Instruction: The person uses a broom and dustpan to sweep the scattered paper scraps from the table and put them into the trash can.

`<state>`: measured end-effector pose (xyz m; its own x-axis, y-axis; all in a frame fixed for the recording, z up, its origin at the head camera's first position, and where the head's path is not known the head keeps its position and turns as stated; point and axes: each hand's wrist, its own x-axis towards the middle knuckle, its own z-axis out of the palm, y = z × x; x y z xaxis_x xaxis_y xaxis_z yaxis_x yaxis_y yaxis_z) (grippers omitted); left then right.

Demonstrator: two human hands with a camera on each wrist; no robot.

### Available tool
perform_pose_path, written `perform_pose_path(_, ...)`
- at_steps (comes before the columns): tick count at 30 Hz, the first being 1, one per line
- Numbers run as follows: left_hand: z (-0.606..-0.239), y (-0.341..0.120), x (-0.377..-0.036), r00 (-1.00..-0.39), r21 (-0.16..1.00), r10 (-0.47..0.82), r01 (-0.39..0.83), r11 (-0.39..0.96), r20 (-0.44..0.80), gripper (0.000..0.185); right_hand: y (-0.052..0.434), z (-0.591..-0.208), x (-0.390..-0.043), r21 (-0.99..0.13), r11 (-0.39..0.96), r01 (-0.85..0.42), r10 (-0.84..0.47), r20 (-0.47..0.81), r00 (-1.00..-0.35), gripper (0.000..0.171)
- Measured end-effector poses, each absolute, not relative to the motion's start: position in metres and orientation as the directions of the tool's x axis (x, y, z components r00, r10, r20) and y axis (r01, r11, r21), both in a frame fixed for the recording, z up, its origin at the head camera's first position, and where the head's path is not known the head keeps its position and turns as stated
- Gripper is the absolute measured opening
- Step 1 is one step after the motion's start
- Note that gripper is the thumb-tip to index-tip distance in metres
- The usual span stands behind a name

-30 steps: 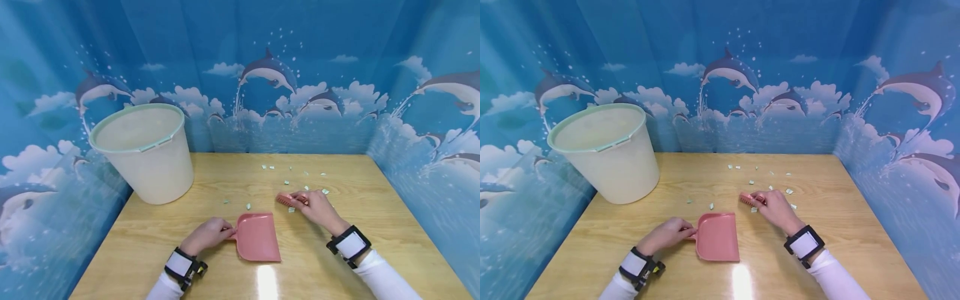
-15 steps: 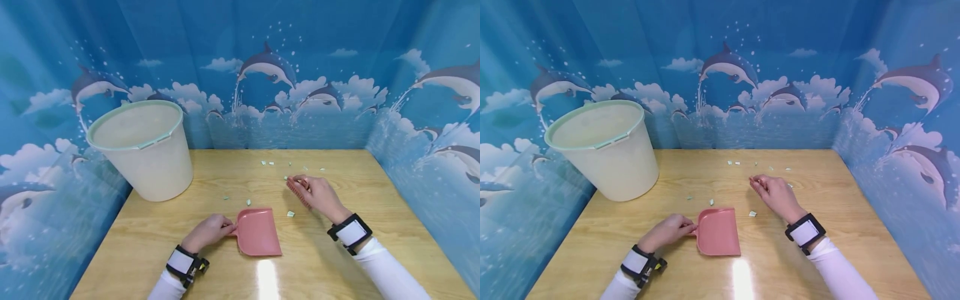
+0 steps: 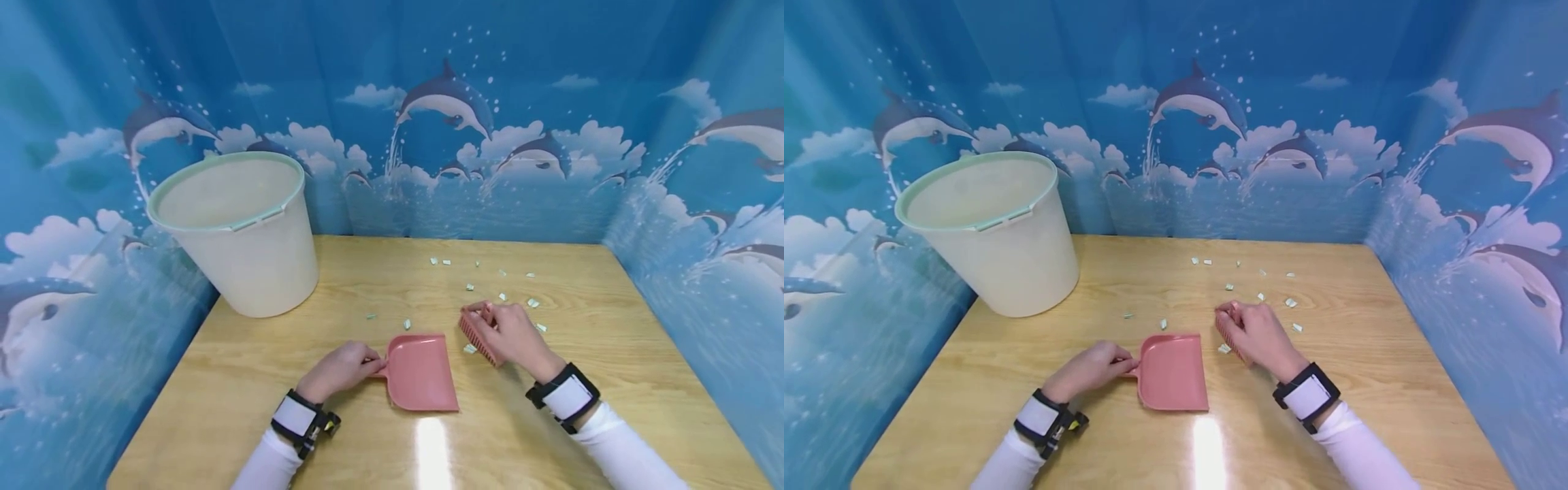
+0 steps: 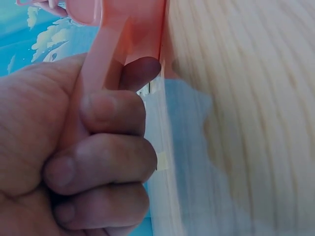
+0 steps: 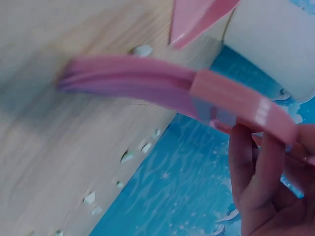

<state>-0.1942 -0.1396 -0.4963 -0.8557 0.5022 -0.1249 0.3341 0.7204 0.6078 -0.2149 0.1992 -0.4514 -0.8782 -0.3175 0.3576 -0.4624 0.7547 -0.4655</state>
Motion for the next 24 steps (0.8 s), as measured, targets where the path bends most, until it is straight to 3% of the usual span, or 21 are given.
perform_pose_path(9,-0.497,-0.143,-0.195,-0.852,0.590,0.502,0.332,0.736,-0.148,0.027,0.170,-0.453,-0.196,-0.669,0.644,-0.372,-0.242,0.283,-0.928,0.022)
perform_pose_path(24,-0.498,-0.139,-0.197,-0.859,0.587,0.497,0.341,0.734,-0.124,0.027,0.132,-0.444,-0.192,-0.754,0.494,-0.434,-0.342,0.291,-0.894,0.018)
